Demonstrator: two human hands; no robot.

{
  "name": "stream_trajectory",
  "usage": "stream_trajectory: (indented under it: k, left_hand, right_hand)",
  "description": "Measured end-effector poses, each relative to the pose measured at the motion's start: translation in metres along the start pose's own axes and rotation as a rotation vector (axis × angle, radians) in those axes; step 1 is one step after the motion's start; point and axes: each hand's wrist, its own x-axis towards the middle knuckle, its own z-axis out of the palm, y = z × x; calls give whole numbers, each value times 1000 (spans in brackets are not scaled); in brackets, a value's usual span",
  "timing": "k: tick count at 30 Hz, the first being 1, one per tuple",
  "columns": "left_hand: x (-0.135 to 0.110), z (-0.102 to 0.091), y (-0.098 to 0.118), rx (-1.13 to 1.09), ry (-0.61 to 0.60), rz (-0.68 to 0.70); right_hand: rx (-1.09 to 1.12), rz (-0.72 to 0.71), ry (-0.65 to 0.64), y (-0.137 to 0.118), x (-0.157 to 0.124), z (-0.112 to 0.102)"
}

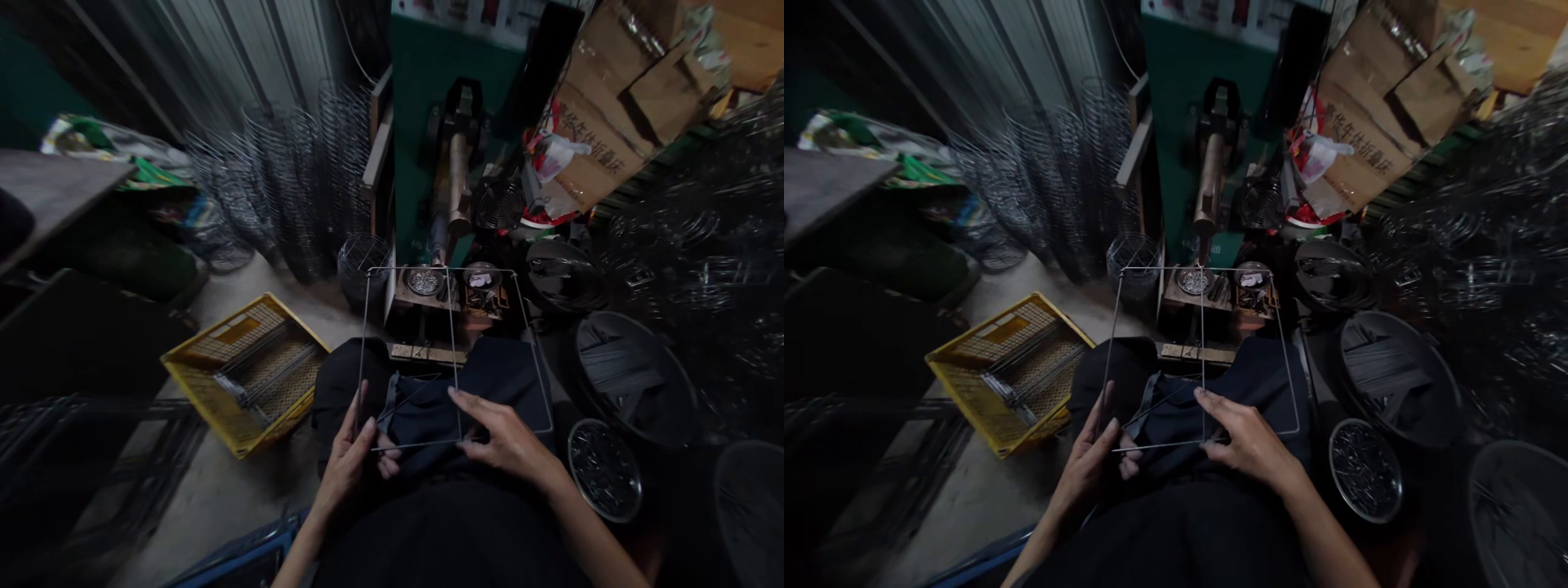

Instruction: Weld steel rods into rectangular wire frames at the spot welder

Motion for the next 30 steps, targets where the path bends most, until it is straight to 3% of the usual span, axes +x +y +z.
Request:
stream_trajectory:
  k: [11,30]
  left_hand:
    - [-2,2,1,-18,35,-9]
    - [2,0,6,14,-24,12]
  right_hand:
    - [9,26,-14,0,2,-2]
    - [4,22,-31,1,6,-5]
